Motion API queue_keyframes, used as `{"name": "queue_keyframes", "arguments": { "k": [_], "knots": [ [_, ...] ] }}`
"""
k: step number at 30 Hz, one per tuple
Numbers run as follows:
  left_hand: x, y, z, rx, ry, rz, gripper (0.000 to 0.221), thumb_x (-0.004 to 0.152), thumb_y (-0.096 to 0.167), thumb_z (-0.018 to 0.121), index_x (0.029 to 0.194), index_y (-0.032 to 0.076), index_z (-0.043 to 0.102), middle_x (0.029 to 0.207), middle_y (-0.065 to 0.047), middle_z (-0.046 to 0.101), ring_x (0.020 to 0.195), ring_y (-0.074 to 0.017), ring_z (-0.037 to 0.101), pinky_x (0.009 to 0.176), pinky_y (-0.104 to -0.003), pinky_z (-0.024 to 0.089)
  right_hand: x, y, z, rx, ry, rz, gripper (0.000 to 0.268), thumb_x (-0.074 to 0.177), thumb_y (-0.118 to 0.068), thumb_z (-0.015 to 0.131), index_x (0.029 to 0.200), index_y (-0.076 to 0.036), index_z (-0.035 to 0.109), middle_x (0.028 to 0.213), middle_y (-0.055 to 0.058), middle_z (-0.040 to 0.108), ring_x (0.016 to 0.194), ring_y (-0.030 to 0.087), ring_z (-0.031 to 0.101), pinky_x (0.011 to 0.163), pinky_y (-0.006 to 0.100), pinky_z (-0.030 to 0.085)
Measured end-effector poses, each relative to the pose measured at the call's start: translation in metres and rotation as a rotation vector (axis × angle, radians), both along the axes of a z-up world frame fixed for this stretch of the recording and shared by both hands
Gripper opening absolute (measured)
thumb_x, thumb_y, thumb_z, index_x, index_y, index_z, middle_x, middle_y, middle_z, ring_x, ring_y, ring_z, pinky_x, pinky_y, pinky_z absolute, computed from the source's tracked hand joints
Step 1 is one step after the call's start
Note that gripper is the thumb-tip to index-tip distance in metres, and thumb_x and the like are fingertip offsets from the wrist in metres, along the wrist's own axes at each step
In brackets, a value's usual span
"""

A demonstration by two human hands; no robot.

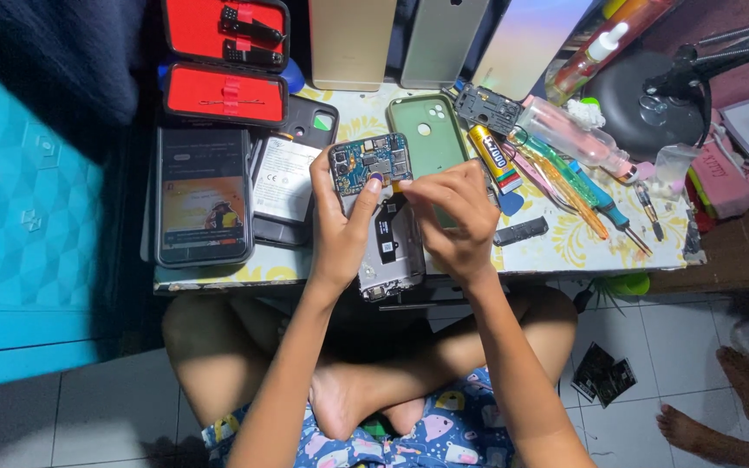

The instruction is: Repairing a smartphone by manipulating the motherboard and internal components

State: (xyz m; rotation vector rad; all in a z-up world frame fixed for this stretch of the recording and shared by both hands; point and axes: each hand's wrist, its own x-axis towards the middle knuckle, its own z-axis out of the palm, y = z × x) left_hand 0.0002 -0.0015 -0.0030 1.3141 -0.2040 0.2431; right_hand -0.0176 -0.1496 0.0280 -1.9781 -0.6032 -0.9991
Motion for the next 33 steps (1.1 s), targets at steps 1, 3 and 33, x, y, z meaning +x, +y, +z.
{"name": "queue_keyframes", "arguments": {
  "k": [1, 3, 33],
  "knots": [
    [0.0002, 0.0003, -0.0015, 0.000, 0.000, 0.001, 0.050, 0.101, 0.020, 0.064, 0.142, 0.007, 0.040, 0.122, -0.015, 0.055, 0.113, -0.0206, 0.054, 0.102, -0.045, 0.048, -0.0007, 0.0011, 0.0012, 0.000, 0.000, 0.001, 0.020, 0.090, 0.006, 0.077, 0.100, -0.011, 0.082, 0.089, 0.004, 0.078, 0.077, 0.023, 0.057, 0.078, 0.033, 0.049],
    [0.0016, 0.0005, -0.0045, 0.014, -0.002, 0.019, 0.049, 0.102, 0.020, 0.063, 0.142, 0.006, 0.040, 0.123, -0.017, 0.056, 0.114, -0.0216, 0.054, 0.102, -0.046, 0.047, -0.0012, 0.0030, 0.0039, -0.044, -0.022, -0.001, 0.026, 0.087, 0.009, 0.074, 0.103, -0.010, 0.082, 0.094, 0.005, 0.078, 0.081, 0.024, 0.056, 0.082, 0.033, 0.050],
    [0.0025, 0.0007, -0.0075, -0.094, 0.058, -0.004, 0.047, 0.102, 0.017, 0.062, 0.143, 0.011, 0.040, 0.122, -0.014, 0.055, 0.111, -0.0194, 0.054, 0.099, -0.044, 0.053, 0.0038, 0.0089, 0.0021, -0.263, -0.240, -0.193, 0.027, 0.081, 0.006, 0.075, 0.094, -0.016, 0.082, 0.086, 0.001, 0.070, 0.078, 0.022, 0.054, 0.078, 0.033, 0.051]
  ]
}}
